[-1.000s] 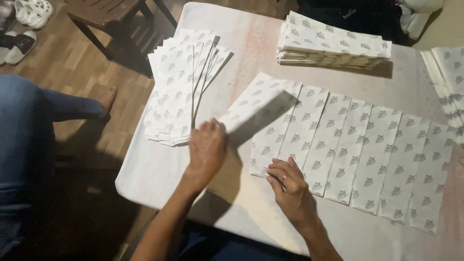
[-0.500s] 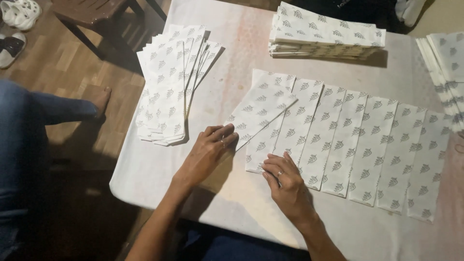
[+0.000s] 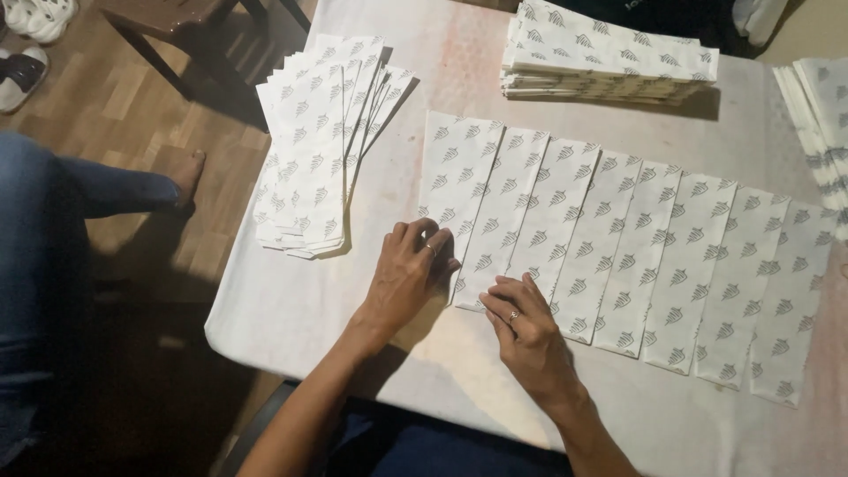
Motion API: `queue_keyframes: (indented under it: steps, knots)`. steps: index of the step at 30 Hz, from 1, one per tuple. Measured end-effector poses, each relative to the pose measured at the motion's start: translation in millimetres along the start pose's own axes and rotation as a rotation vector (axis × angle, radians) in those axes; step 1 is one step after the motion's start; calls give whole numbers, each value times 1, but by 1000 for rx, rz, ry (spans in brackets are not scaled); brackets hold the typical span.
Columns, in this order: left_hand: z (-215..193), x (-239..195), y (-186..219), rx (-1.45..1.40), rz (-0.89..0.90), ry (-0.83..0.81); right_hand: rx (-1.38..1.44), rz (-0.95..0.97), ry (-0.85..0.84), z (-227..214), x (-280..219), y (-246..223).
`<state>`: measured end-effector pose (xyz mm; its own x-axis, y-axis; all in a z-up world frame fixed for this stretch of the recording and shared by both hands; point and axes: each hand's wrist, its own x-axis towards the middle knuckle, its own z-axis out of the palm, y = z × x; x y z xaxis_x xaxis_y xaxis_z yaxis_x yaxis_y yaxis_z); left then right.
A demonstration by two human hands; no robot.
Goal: Folding and gluing printed paper sheets to assemble paper bags.
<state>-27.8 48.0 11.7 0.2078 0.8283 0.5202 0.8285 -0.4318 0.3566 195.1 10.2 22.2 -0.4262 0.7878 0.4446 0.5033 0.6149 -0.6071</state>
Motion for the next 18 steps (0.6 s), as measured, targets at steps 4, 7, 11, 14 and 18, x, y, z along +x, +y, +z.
queue_keyframes:
  steps: [4, 7, 11, 14, 18]
  knots:
    - [-15, -5, 4, -106, 11, 8, -53, -38, -1, -3, 5, -6]
    - [-27, -19, -2, -244, 13, 16, -126, -35, 0, -5, 9, -12]
    - [-41, -37, -12, -404, 121, -73, 23, -95, -13, 1, 22, -22]
    - [-48, -37, -9, -418, 72, -130, 30, -152, -39, 19, 27, -19]
    - [-48, -38, -12, -367, 21, -137, -50, -213, -51, 43, 26, -4]
